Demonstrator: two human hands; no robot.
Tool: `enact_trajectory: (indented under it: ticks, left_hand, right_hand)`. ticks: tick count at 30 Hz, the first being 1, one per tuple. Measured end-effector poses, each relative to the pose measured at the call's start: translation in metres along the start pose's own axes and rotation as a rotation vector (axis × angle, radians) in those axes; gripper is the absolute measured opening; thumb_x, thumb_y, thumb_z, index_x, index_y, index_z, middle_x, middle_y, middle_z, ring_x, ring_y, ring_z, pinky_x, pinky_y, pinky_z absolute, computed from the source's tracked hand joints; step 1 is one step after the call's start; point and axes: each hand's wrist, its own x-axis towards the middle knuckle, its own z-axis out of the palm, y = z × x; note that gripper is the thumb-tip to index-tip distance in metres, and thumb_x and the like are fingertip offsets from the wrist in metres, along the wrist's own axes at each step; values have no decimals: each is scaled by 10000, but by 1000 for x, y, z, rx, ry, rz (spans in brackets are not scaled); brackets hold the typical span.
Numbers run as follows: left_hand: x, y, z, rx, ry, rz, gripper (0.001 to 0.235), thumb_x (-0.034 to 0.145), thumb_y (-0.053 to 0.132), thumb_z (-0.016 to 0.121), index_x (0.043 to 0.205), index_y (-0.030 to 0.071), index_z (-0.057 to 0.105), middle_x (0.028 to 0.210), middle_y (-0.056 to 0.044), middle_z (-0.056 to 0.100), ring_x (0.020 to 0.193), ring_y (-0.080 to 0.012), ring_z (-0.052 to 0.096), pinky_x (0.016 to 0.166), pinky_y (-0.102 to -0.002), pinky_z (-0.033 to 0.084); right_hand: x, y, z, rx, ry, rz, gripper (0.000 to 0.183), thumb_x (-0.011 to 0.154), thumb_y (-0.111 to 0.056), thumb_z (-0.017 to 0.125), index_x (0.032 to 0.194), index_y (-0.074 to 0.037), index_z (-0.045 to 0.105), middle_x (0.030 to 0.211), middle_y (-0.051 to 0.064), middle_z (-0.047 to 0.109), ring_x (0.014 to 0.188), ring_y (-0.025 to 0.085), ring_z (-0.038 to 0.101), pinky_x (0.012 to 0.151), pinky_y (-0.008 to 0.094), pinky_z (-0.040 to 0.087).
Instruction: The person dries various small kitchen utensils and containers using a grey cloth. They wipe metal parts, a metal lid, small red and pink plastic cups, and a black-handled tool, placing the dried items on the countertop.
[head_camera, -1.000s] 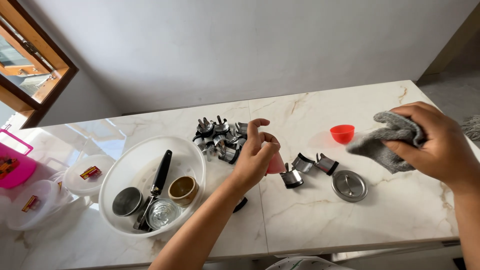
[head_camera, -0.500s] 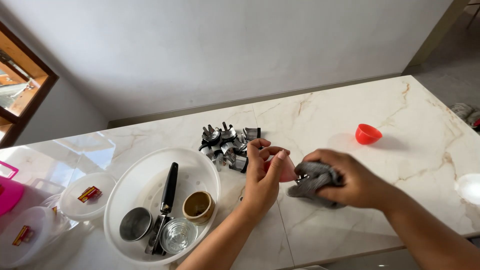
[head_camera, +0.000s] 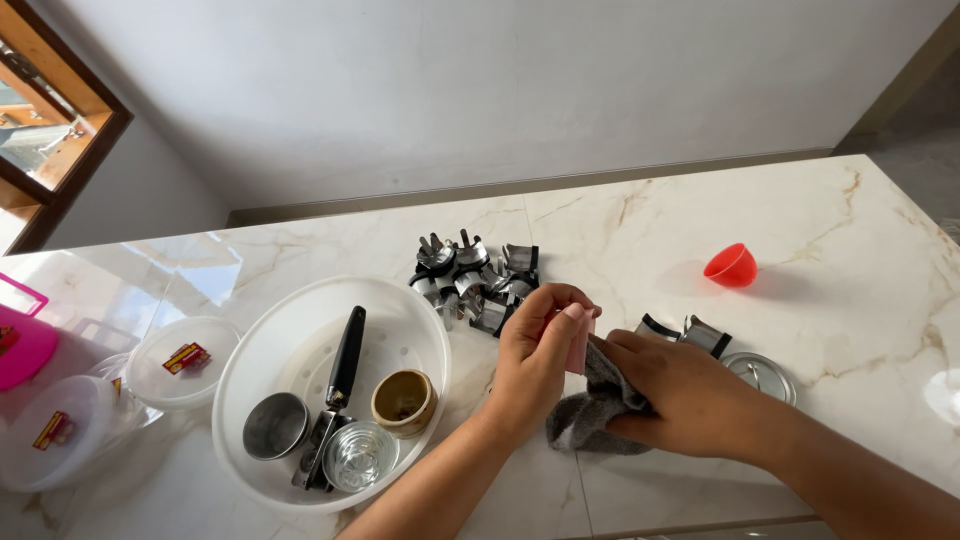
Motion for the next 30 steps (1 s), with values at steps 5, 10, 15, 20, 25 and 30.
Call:
enact_trajectory:
  ticks: [5,10,15,20,25,30]
  left_hand:
    - [0,31,1,246,-116,2,339,843,21,506,1169,-13,593,862,-65,598,747,-128,551,664,-257,461]
    - [-1,31,8,633,-138,334,330,772,137,681,1071,22,602,991,-109,645,809,-218,601,692,-307,526]
    - [1,22,4,604,-108,443,379,784,256,759,1035,28,590,895,-73,644,724,-182,590,646,-291,511]
    - [0,26,4,625,-113,507,526,749,369,822,1072,4,625,1021,-117,706,825,-227,689,713,-321,593]
    - [2,21,-2,744,-152,629,576,712,349,882,1171,84,655,1233,-95,704,945,-211,691,852,-343,604]
    - [-2,20,2,455,-162,337,370,886,258,732,1098,-21,613,965,-122,686,760,-198,663,668,-297,568]
  right_hand:
    - [2,13,5,-23,140,-75,675,651,-295,859,1272,-207,609,1149,-28,735,952,243,695,761,375,551]
    - [-9,19,-3,712,-137,30,346,660,-34,862,997,-22,784,760,34,818,612,123,648,552,284,560]
    - [-19,73,28,1370,-263,37,564,636,103,677,1200,120,655,832,142,708,657,168,588,573,274,456]
    - [-31,106,45,1717,-242,30,544,656,5,666,1187,98,594,937,196,680,855,283,604,758,428,454]
    - [-27,105,47,1721,-260,-199,610,769,-57,817,1293,105,549,1025,184,707,932,284,637,827,439,470]
    - [-23,52,23,998,-73,47,625,638,97,831,1247,16,716,920,113,826,762,192,705,691,328,568]
